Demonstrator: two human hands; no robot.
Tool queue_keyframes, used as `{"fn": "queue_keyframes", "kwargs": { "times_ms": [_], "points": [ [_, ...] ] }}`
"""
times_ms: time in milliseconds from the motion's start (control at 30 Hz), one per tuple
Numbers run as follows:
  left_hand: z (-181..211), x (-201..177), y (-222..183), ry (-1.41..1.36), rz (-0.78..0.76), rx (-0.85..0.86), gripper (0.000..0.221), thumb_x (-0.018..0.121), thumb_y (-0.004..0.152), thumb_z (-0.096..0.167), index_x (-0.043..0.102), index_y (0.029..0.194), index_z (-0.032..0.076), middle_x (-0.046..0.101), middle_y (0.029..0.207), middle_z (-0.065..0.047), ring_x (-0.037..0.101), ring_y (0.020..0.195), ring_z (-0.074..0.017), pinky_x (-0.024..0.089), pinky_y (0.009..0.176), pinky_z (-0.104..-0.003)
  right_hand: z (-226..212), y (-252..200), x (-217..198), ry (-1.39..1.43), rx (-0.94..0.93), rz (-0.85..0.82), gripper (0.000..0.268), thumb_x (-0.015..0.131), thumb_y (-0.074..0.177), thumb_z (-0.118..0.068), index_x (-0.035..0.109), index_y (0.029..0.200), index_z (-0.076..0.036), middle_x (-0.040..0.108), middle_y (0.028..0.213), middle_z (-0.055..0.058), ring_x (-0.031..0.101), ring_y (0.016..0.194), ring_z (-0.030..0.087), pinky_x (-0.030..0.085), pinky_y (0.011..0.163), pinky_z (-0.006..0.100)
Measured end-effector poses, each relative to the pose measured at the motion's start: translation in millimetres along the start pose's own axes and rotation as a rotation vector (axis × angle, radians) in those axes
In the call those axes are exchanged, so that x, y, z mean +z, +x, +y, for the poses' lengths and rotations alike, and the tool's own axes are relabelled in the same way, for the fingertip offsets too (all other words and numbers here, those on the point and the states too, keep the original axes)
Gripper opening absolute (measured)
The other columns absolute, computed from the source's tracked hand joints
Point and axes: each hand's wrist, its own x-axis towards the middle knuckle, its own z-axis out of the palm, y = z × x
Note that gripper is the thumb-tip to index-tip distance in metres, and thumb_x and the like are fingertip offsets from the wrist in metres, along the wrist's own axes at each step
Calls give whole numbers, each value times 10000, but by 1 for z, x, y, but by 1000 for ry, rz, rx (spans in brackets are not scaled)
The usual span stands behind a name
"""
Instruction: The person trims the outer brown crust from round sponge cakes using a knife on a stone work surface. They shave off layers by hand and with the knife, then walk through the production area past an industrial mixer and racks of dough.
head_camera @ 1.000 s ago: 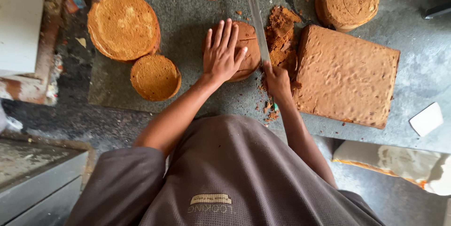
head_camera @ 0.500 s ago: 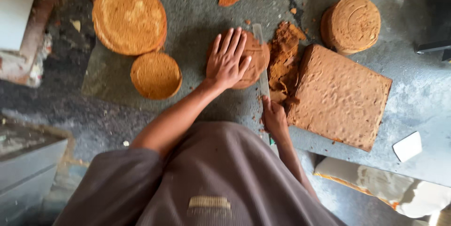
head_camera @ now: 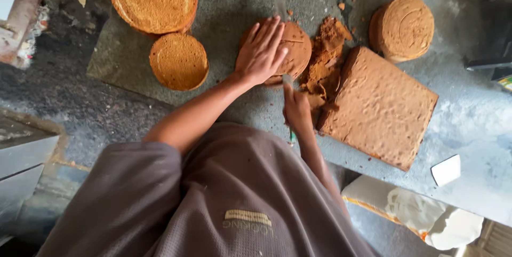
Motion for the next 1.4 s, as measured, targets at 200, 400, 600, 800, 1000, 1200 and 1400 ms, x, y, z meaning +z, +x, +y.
{"fn": "queue_keyframes", "kwargs": {
  "times_ms": [200, 400, 600, 800, 1000, 1200, 1400],
  "points": [
    [-41, -2, -48, -261, 291, -265, 626, 458, 1115, 423, 423, 1507, -65, 473, 1518, -292, 455, 1444, -425, 354, 1241, -523, 3, -19, 1, -52, -13, -25, 623, 485, 1055, -507, 586, 678, -21, 519, 476, 66, 531, 386, 184, 433, 397, 361],
    [-37, -3, -57, -253, 244, -329, 586, 499, 1111, 402, 453, 1513, -21, 495, 1505, -302, 457, 1409, -471, 327, 1210, -550, -24, -3, 18, 67, 17, -100, 571, 474, 1074, -459, 506, 677, -49, 462, 461, 43, 438, 337, 152, 341, 329, 323],
    [-41, -14, -45, -246, 246, -319, 581, 480, 1109, 400, 449, 1510, -19, 524, 1480, -289, 461, 1414, -438, 319, 1217, -538, -27, -22, -26, 814, 319, -201, 415, 460, 1076, -422, 500, 785, -130, 438, 518, -30, 326, 343, 90, 257, 289, 293],
    [-43, -13, -47, -253, 246, -309, 586, 454, 1117, 407, 456, 1495, -40, 542, 1473, -279, 467, 1425, -411, 326, 1224, -525, -13, 15, -10, 129, 124, 36, 540, 493, 1081, -476, 491, 692, -101, 463, 485, -15, 411, 321, 104, 346, 295, 318],
    [-41, -15, -44, -224, 228, -330, 589, 451, 1113, 404, 456, 1501, -40, 523, 1484, -285, 461, 1428, -413, 311, 1232, -526, 21, -42, -14, 42, -18, 138, 486, 523, 1086, -453, 624, 768, -99, 483, 512, 6, 445, 399, 74, 369, 353, 279],
    [-39, -25, -44, -257, 219, -319, 584, 447, 1119, 400, 453, 1503, -40, 520, 1497, -279, 463, 1438, -411, 313, 1242, -527, 16, 10, 20, -529, -256, 202, 467, 453, 1119, -385, 660, 879, -42, 557, 557, 27, 462, 358, 132, 377, 269, 305],
    [-35, -30, -46, -229, 190, -330, 561, 451, 1114, 376, 457, 1489, -42, 533, 1475, -278, 477, 1425, -406, 326, 1233, -525, 3, -3, -55, -63, 137, 322, 406, 421, 1071, -414, 671, 903, -139, 550, 490, -14, 512, 326, 80, 417, 305, 296]
  ]
}}
